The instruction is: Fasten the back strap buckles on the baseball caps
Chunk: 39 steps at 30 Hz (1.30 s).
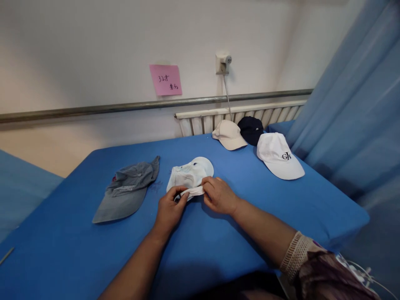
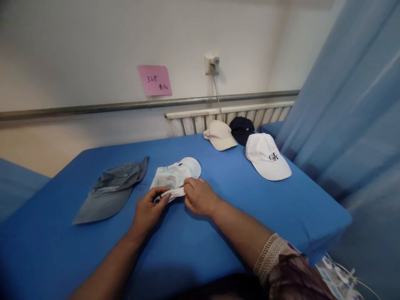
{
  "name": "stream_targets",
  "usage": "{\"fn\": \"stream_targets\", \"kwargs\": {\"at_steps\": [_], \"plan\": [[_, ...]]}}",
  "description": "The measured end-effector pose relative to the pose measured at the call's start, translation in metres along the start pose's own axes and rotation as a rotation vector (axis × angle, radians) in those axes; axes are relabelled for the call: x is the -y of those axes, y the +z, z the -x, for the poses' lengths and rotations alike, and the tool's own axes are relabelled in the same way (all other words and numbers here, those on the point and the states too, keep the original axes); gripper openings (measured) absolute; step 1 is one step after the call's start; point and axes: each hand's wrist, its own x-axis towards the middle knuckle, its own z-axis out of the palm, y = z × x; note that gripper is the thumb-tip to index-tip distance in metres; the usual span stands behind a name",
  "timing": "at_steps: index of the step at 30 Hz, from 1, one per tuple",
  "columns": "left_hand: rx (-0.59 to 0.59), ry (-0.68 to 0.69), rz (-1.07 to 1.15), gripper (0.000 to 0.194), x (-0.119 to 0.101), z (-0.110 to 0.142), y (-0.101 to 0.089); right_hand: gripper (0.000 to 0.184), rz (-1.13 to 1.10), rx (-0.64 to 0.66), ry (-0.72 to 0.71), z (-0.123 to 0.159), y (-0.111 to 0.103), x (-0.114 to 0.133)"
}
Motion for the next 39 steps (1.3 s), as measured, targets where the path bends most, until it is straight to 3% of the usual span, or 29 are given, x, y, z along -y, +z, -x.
{"fn": "stream_targets", "kwargs": {"at_steps": [3,9,17,23,26,29,32,36,39], "plan": [[-0.017,0.069,-0.052,0.025,0.001,0.003,0.0,0.019,-0.06,0.061,-0.03,0.004,-0.006,-0.002],[-0.013,0.268,-0.037,0.009,0.003,0.004,-0.003,0.035,-0.262,0.033,0.042,0.007,-0.007,-0.007],[0.063,0.509,-0.11,0.013,-0.009,0.014,-0.006,0.01,0.104,0.146,0.015,-0.001,0.003,-0.004],[0.1,0.67,-0.196,0.017,-0.016,0.018,-0.003,0.004,0.243,0.005,0.217,-0.001,0.014,-0.009],[0.162,0.698,-0.251,0.02,-0.017,0.019,0.0,0.011,0.219,0.011,0.267,0.0,0.011,-0.011],[0.199,0.714,-0.286,0.023,-0.017,0.019,0.002,0.02,0.168,0.086,0.169,0.001,0.005,-0.008],[0.191,0.728,-0.289,0.023,-0.018,0.02,0.002,0.017,0.175,0.112,0.102,0.001,0.004,-0.002],[0.239,0.705,-0.23,0.018,-0.025,0.023,0.001,0.009,0.184,0.05,0.159,0.005,0.012,-0.002],[0.199,0.571,-0.139,0.011,-0.022,0.022,0.0,0.011,0.164,-0.044,0.204,0.007,0.016,-0.009]]}}
